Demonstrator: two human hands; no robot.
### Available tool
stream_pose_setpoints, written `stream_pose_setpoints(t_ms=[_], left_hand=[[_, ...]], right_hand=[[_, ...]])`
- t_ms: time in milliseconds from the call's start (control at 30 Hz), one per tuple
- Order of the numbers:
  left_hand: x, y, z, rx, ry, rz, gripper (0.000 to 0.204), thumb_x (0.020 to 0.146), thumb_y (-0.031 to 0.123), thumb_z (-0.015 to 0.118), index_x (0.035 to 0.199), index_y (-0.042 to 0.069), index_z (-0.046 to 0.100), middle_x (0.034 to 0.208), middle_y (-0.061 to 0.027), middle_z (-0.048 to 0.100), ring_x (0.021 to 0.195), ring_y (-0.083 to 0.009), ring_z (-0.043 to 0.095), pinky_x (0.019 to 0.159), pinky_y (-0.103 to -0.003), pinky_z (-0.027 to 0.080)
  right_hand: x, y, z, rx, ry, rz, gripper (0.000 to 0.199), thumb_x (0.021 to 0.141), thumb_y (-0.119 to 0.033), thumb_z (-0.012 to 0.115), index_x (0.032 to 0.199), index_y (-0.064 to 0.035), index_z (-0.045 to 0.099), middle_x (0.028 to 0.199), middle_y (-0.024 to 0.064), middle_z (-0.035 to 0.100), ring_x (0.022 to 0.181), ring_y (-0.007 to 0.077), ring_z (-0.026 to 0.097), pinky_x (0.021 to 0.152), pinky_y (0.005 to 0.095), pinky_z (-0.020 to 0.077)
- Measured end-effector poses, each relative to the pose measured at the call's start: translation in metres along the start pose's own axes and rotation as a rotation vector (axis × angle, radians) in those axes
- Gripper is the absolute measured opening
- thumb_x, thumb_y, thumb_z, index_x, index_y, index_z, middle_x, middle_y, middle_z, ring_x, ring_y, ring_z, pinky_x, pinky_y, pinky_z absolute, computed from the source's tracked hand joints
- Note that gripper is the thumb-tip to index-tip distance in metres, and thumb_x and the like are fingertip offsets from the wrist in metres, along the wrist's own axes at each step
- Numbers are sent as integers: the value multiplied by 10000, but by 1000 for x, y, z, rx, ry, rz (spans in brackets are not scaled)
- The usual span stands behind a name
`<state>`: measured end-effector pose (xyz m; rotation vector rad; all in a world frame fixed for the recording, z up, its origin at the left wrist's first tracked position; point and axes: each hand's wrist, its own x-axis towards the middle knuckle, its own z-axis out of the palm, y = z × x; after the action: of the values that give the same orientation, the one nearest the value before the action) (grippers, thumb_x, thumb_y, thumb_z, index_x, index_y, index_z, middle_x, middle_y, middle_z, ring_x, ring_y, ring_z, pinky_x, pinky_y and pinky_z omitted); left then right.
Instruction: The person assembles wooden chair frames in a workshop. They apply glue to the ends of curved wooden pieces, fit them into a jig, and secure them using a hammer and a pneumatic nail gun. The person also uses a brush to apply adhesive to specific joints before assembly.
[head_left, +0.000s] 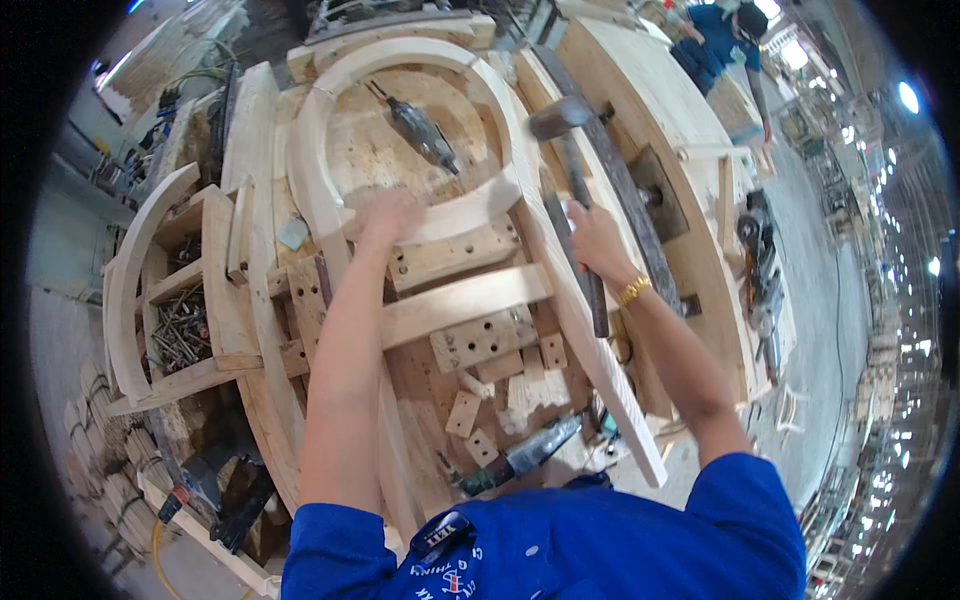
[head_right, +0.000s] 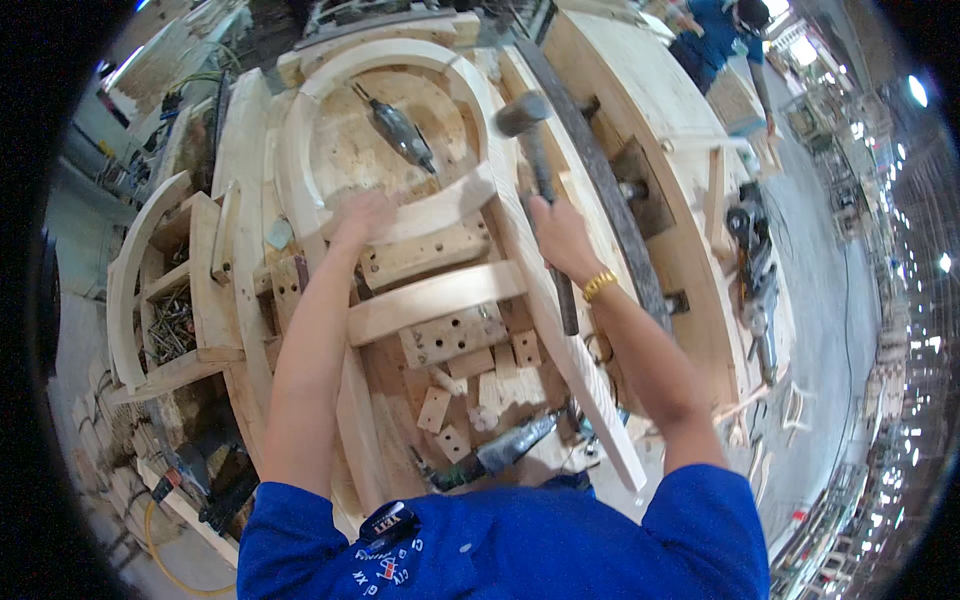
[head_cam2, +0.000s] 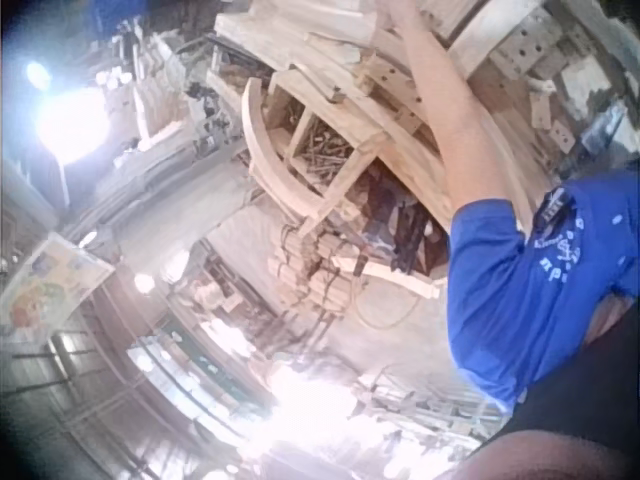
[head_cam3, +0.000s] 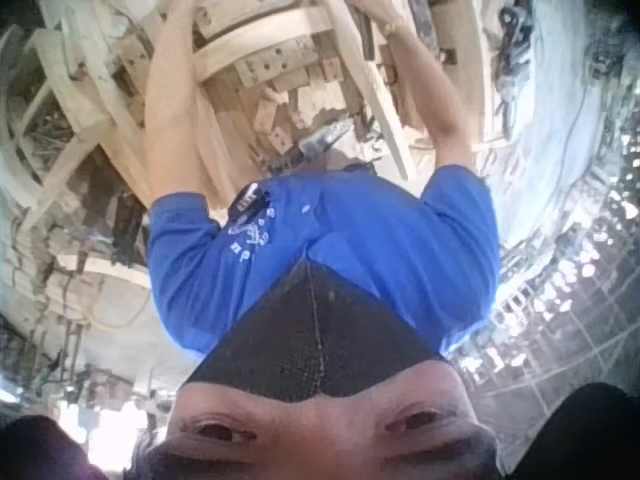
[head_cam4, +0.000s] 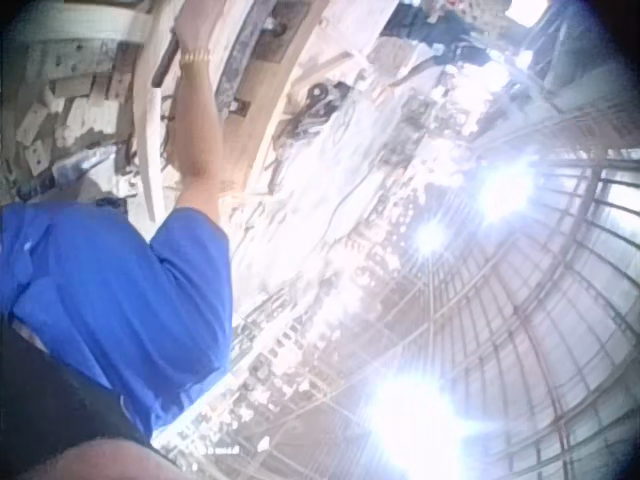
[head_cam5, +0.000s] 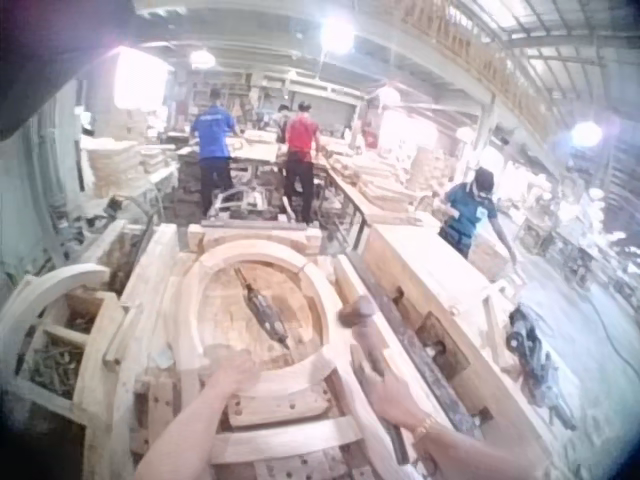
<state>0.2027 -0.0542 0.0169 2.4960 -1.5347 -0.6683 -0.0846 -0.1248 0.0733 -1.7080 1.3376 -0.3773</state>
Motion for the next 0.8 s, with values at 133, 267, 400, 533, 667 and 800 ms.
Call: stream_pose_setpoints(t_ms=[133, 267, 400, 533, 667, 800], left_hand=[[-6, -10, 4, -28, 32, 11, 615, 912, 511, 317, 1059, 10, 642, 1145, -205, 594, 1086, -358, 550, 937, -451, 408], [-7, 19, 7, -74, 49, 30, 619, 902, 523, 332, 1065, 12, 640, 1148, -208, 590, 1091, -354, 547, 945, -447, 401], [-6, -7, 8, -9, 97, -12, 597, 897, 514, 346, 1022, 17, 652, 1065, -176, 632, 1000, -358, 588, 889, -451, 436], [11, -10, 26, 19, 90, 49, 568, 901, 518, 327, 1050, 85, 663, 1091, -165, 626, 1025, -354, 579, 901, -450, 429], [22, -24, 35, 32, 84, 76, 598, 906, 542, 299, 1069, 91, 656, 1133, -177, 606, 1073, -356, 553, 937, -458, 402], [18, -5, 29, 115, 28, -35, 641, 919, 536, 284, 1069, 18, 632, 1134, -215, 591, 1102, -356, 532, 949, -471, 386]], right_hand=[[-11, -26, -4, 258, 77, -61, 333, 930, -330, 453, 795, -28, 488, 516, -20, 393, 375, 90, 396, 332, 267, 344], [-4, 17, -23, -57, -224, 130, 310, 919, -351, 486, 790, -71, 452, 508, -38, 361, 362, 87, 364, 332, 276, 328], [-21, -8, -7, 268, -139, 84, 255, 908, -307, 523, 807, -77, 475, 525, -49, 376, 365, 44, 354, 313, 228, 308], [-22, 22, -13, 274, -265, 137, 261, 909, -298, 533, 770, -94, 448, 527, -53, 378, 371, 47, 357, 308, 233, 305], [-24, 21, -26, 328, -230, 57, 295, 939, -304, 494, 754, -77, 456, 551, -30, 424, 400, 49, 382, 330, 229, 309], [-28, -3, -80, 354, -3, -70, 294, 948, -295, 473, 804, -40, 507, 539, -17, 447, 395, 49, 406, 348, 216, 316]])
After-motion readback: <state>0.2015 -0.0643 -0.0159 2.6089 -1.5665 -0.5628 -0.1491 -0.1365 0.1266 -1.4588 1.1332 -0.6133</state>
